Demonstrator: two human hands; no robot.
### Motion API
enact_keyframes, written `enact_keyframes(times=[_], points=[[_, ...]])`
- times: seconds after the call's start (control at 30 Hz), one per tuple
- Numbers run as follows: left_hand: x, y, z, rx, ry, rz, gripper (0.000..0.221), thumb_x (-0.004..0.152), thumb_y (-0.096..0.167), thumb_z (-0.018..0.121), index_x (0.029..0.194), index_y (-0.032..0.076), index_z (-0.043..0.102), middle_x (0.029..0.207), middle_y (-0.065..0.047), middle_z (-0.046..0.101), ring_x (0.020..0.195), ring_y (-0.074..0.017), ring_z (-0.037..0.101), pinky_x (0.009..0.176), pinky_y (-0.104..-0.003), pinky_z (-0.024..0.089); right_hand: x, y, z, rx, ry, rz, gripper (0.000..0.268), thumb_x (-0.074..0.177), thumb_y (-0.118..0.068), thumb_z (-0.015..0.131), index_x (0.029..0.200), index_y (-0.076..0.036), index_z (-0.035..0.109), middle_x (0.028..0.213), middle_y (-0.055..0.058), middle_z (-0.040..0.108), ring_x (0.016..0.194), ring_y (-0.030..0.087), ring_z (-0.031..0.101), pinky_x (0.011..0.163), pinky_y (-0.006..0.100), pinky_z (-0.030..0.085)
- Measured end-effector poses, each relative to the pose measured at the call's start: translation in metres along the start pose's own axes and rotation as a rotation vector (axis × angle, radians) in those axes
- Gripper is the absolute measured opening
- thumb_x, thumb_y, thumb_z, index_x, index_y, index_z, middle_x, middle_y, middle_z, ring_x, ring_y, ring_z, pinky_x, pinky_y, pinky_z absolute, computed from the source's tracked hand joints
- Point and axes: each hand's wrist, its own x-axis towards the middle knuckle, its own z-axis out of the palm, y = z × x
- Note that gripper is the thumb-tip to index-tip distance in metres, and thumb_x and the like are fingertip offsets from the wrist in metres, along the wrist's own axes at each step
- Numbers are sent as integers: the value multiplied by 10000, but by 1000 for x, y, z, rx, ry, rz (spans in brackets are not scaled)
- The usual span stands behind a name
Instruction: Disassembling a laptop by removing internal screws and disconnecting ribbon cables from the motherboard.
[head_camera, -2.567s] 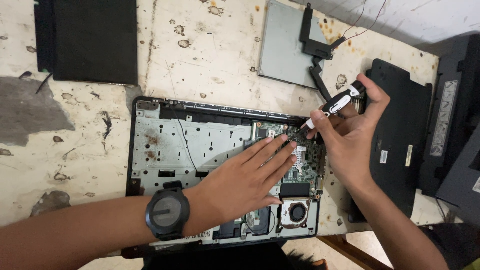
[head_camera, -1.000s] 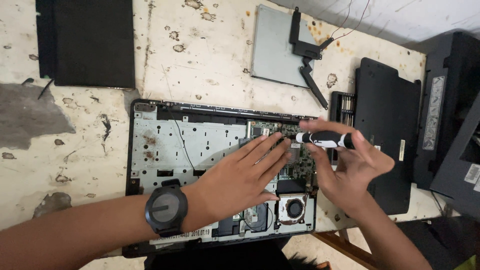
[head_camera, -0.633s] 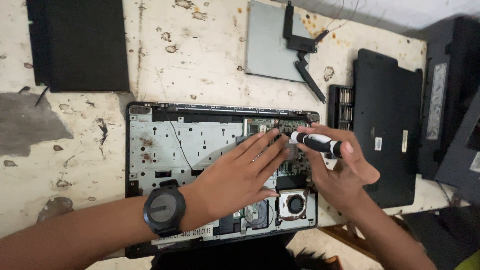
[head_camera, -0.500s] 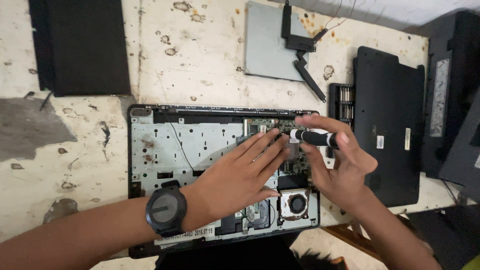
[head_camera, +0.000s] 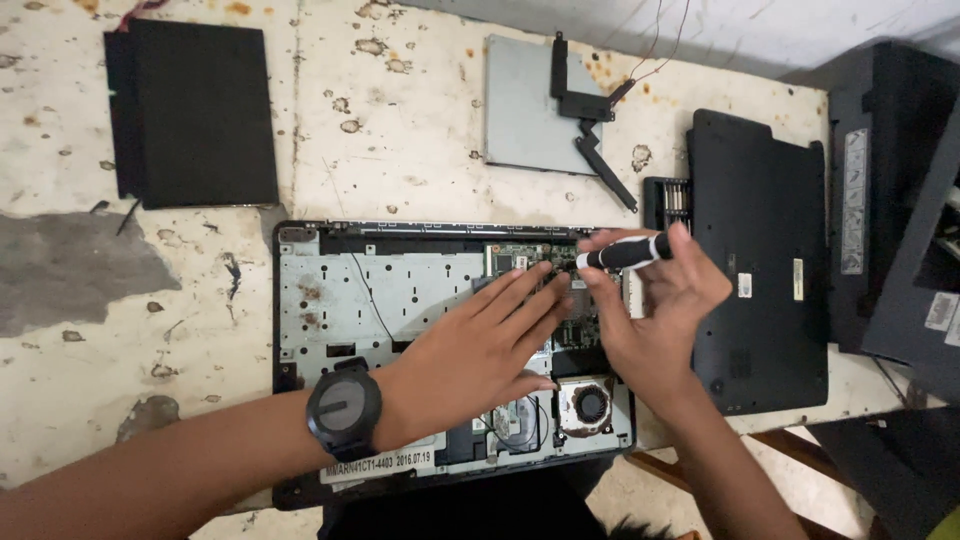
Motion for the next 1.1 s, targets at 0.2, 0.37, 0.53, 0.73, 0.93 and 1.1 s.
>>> enact_keyframes(times=[0.2, 0.37, 0.53, 0.73, 0.93, 1.1], points=[[-1, 1, 5, 3, -2, -4, 857, 1021, 682, 354, 1568, 25, 412, 1647, -181, 380, 1563, -334, 282, 1302, -454, 206, 0, -6, 4, -27, -21, 20, 759, 1060, 139, 681, 1612, -172, 263, 1128, 270, 689, 1047, 323, 758, 785, 334, 621], [-3, 0, 5, -56, 32, -4, 812, 1020, 643, 402, 1532, 15, 459, 1632, -197, 400, 1560, -340, 285, 1306, -456, 203, 11, -20, 4, 151, -69, 110, 622, 1095, 125, 499, 1545, -174, 190, 1397, 363, 537, 1304, 447, 636, 1112, 472, 579], [-1, 1, 4, -17, 38, -2, 818, 1014, 662, 409, 1521, 24, 479, 1619, -195, 422, 1545, -334, 319, 1300, -449, 227, -9, -4, 10, -136, 54, 113, 664, 1068, -30, 661, 1572, -122, 238, 1330, 216, 489, 1063, 277, 617, 908, 371, 537], [-2, 0, 1, -35, 42, -17, 798, 1022, 656, 398, 1488, 18, 514, 1611, -197, 434, 1541, -325, 332, 1299, -445, 237, -2, -2, 21, 61, 63, 60, 553, 1118, 31, 535, 1533, -151, 218, 1262, 278, 521, 988, 388, 745, 907, 447, 647], [-2, 0, 3, -55, 32, -18, 816, 1023, 657, 383, 1518, 16, 481, 1625, -199, 415, 1554, -329, 307, 1304, -447, 224, 6, -5, 18, 68, 53, -9, 522, 1121, -14, 517, 1537, -157, 235, 1240, 297, 553, 1063, 400, 697, 953, 474, 640], [-1, 0, 3, -12, 39, -20, 817, 1027, 670, 365, 1518, 29, 489, 1629, -187, 416, 1551, -323, 316, 1308, -440, 216, -1, -2, 18, 51, 123, 104, 585, 1085, -119, 634, 1531, -111, 256, 1432, 177, 367, 1044, 385, 742, 1070, 500, 640]])
